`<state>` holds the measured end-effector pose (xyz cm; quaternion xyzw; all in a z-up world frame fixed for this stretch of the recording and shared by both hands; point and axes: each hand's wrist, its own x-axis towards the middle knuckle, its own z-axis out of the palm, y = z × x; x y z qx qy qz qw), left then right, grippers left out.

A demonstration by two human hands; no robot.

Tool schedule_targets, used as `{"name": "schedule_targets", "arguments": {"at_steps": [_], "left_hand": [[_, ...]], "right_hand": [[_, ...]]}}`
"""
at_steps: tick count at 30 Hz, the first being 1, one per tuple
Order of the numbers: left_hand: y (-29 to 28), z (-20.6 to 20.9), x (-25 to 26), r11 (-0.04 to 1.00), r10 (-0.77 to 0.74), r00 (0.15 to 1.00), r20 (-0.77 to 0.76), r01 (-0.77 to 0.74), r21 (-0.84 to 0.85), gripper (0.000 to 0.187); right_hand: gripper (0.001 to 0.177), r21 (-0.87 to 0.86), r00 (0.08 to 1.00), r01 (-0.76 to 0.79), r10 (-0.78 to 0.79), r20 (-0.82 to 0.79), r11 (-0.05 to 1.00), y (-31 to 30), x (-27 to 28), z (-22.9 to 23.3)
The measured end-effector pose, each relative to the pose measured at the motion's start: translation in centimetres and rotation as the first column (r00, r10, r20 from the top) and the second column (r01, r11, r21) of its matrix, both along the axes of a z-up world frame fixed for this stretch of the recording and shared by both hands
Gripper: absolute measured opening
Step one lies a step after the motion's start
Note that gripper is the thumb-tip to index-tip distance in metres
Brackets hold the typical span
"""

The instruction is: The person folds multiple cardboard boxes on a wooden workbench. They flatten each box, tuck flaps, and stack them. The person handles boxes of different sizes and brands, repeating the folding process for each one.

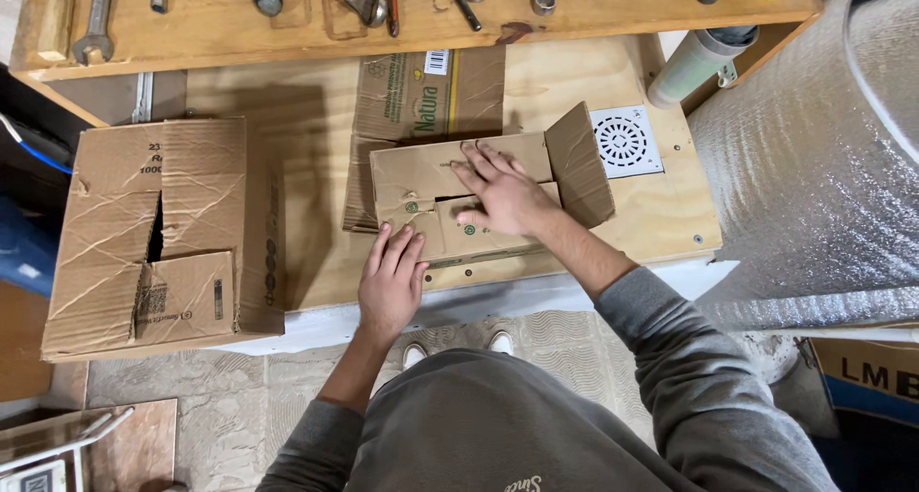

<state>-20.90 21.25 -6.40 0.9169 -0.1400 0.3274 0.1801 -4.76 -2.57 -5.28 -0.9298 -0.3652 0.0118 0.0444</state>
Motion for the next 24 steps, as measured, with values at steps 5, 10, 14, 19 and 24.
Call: {"name": "schedule_targets", "arguments": {"at_steps": [5, 10, 14, 19, 24], "left_hand": [[0.3, 0.4, 0.0, 0.997, 0.030, 0.999, -0.018, -0.029, 0.070, 0.039], [-0.3, 3.1, 1.2, 0.985, 0.032, 0.974, -0.222, 0.006, 0.170, 0.046], [-4.1, 6.7, 6.7, 0.965, -0.220, 0.965, -0.144, 0.237, 0.109, 0.037], [-13.8, 9.0, 13.6, 0.794, -0.553, 0.798, -0.237, 0.592, 0.138, 0.032], [-21.2, 9.8, 18.0, 0.502, -0.585, 0.627, -0.515, 0.778, 0.377, 0.055]], "right_hand": [[0.103, -0.129, 0.969, 0.084, -0.111, -0.222, 0.988, 0.7, -4.0, 1.0], [0.110, -0.111, 0.962, 0.111, -0.135, -0.237, 0.988, 0.9, -6.0, 1.8], [0.112, -0.009, 0.971, 0.141, -0.140, -0.195, 0.990, 1.1, -5.8, 1.1], [0.089, 0.023, 0.926, 0.135, -0.118, -0.359, 0.991, 0.9, -5.8, -1.4], [0.091, -0.072, 0.919, 0.147, -0.163, -0.359, 0.986, 1.1, -4.7, -3.6]]}}
